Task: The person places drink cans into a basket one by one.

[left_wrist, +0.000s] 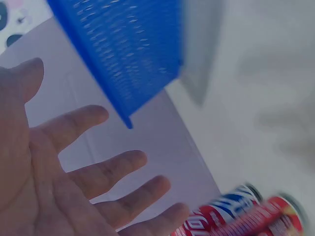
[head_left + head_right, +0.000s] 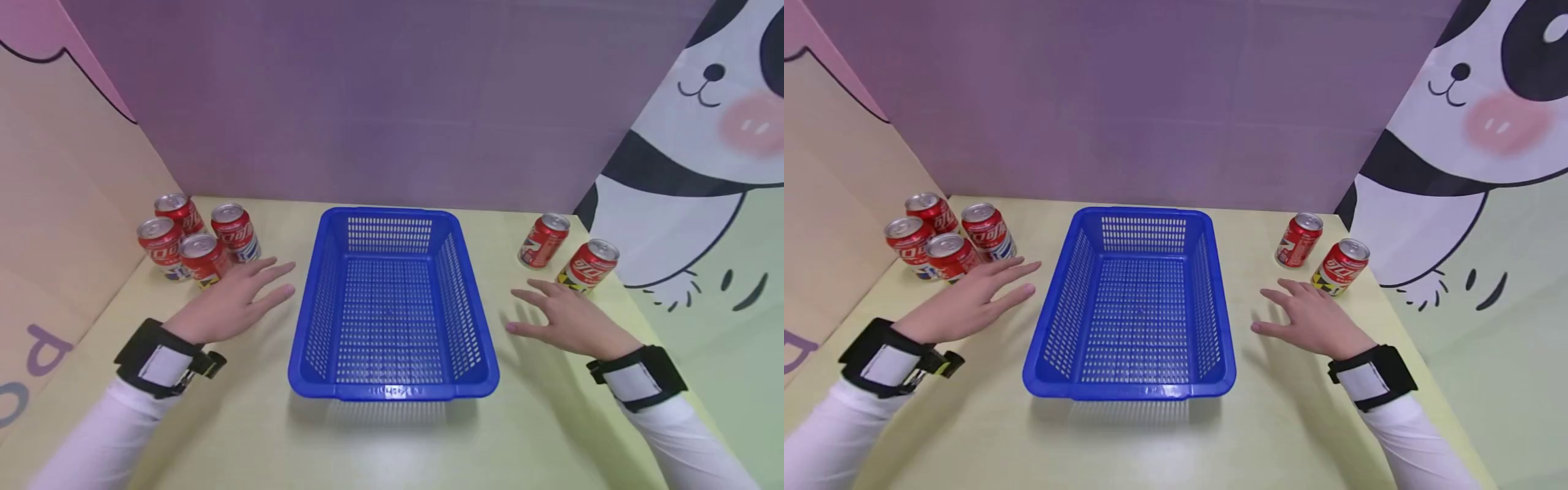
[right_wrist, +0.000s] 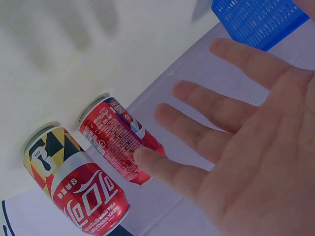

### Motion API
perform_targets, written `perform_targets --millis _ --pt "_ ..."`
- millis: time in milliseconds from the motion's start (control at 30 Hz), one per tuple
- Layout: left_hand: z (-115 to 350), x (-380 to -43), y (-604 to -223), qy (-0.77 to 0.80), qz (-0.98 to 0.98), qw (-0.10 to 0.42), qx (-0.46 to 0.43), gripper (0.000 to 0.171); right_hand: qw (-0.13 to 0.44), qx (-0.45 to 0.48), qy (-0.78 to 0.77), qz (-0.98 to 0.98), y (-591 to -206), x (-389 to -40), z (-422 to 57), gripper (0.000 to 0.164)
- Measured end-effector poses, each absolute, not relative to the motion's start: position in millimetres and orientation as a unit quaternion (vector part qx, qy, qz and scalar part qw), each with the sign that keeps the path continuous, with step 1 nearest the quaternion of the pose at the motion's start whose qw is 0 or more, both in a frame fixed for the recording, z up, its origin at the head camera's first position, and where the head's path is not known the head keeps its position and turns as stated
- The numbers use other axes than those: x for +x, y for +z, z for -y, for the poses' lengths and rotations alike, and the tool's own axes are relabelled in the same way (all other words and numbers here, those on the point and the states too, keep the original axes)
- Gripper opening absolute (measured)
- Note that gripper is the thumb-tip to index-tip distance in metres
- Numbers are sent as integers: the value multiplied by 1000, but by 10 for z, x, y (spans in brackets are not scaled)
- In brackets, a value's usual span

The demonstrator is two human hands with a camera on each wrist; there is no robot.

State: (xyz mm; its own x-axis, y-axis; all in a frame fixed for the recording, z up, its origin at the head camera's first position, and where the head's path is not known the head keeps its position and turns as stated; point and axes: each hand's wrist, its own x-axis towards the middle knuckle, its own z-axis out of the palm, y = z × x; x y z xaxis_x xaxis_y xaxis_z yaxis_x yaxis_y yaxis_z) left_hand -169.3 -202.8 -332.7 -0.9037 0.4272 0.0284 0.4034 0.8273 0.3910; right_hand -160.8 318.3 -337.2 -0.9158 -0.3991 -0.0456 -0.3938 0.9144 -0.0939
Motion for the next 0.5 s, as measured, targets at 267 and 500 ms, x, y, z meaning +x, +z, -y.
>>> perform_targets --millis 267,500 --pt "1671 -2028 -3329 250 -942 54 215 86 41 -200 -42 -978 -3382 -1565 -3187 85" --pt "1567 -2204 -3446 279 -931 68 225 100 39 -194 -42 -979 -3411 -1506 -3212 82"
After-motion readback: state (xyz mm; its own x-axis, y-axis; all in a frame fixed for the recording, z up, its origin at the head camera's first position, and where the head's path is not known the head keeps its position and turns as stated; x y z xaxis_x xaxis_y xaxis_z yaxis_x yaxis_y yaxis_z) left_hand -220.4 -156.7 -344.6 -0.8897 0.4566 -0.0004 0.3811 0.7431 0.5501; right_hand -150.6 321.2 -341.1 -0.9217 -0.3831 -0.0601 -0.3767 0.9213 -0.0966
